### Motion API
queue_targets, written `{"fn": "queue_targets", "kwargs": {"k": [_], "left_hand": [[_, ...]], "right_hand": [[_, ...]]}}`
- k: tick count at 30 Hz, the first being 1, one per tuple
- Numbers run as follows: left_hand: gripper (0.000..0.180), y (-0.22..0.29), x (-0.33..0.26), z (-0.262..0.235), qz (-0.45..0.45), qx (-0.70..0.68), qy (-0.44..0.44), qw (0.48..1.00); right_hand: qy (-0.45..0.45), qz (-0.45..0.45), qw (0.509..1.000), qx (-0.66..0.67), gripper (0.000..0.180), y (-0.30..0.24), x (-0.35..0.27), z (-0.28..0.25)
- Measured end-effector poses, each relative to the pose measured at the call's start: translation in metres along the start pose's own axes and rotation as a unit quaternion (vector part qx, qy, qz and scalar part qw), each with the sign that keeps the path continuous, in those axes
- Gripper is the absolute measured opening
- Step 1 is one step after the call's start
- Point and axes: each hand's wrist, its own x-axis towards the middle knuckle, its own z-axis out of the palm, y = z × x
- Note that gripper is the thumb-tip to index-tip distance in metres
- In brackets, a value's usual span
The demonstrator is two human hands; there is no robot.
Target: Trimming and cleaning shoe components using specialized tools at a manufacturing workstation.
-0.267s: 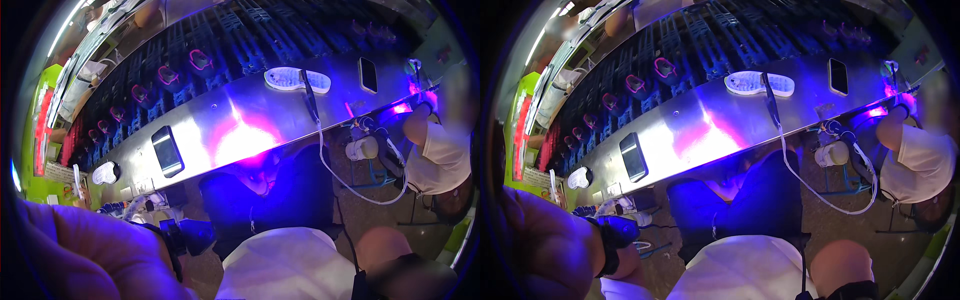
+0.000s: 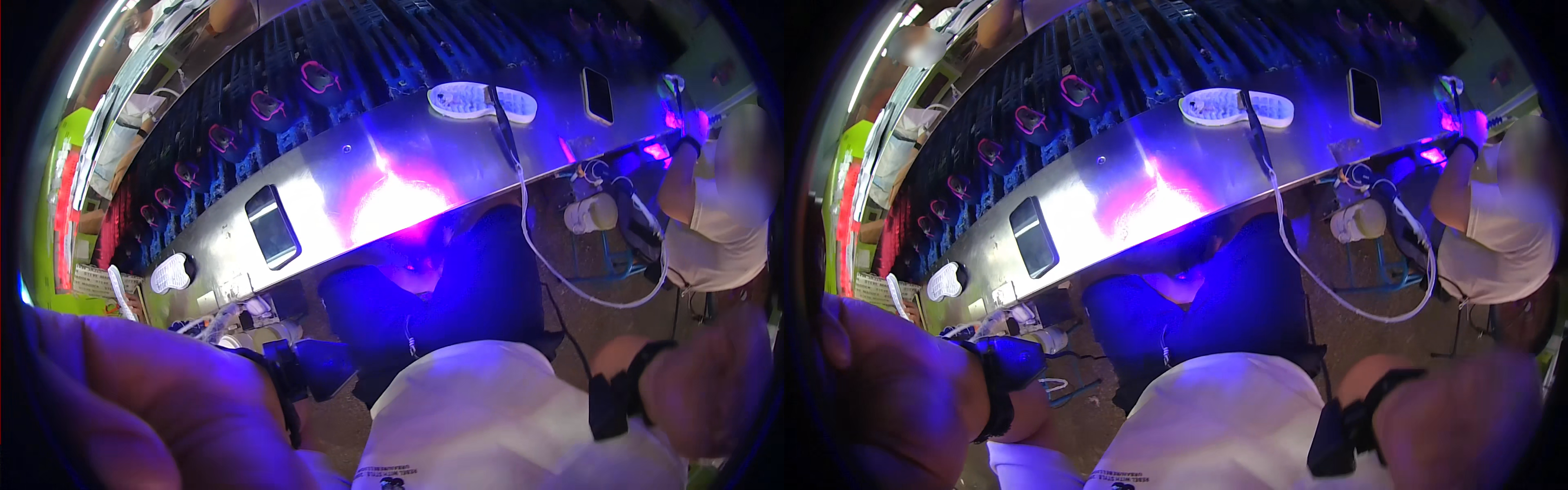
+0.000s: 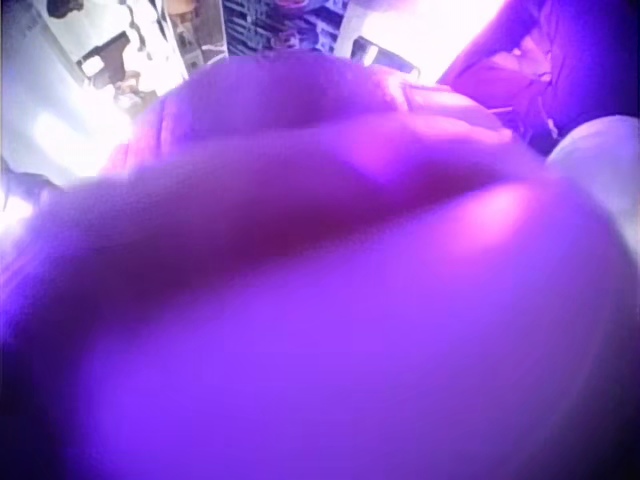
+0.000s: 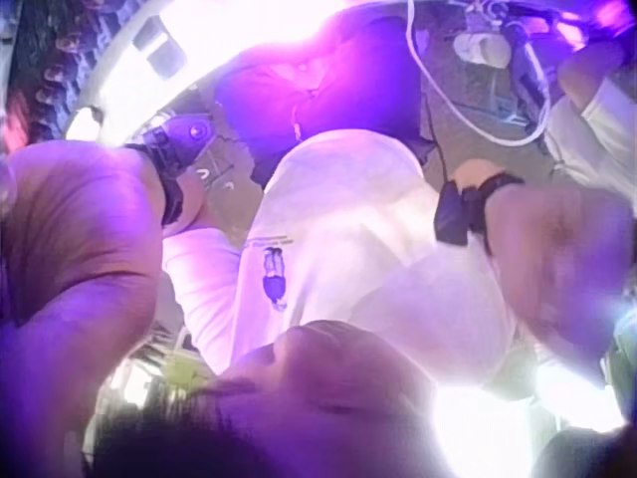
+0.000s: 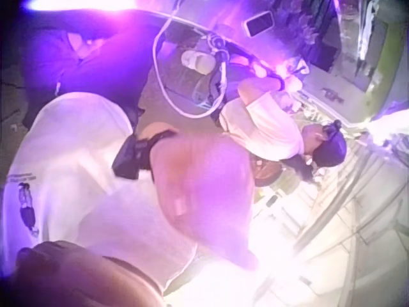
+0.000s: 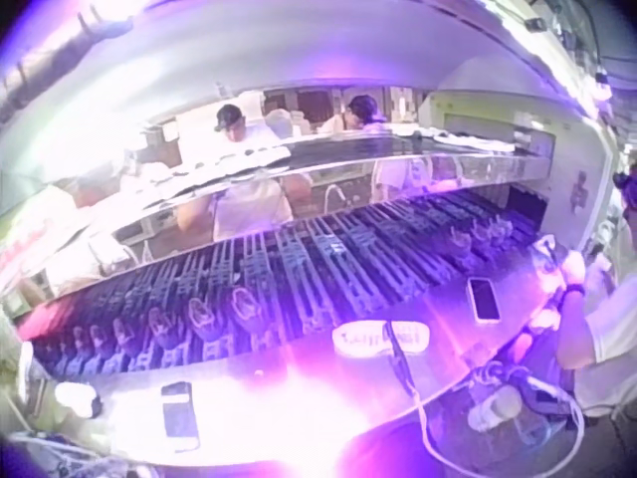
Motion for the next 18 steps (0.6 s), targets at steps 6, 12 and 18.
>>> {"fn": "queue_targets", "kwargs": {"k": [6,12,18], "left_hand": [[0.036,0.01,0.002,-0.007,-0.039,0.023,0.032,0.998],[0.037,0.032,0.006,-0.012,-0.095,0.029,0.061,0.993],[0.038,0.052,0.036,-0.022,-0.133,-0.04,0.067,0.988]], "right_hand": [[-0.031,0.13,0.988,-0.082,0.048,0.049,-0.009,-0.02],[-0.093,0.216,0.947,-0.218,0.037,0.076,-0.036,-0.035],[-0.142,0.362,0.848,-0.359,0.021,0.092,-0.048,-0.038]]}}
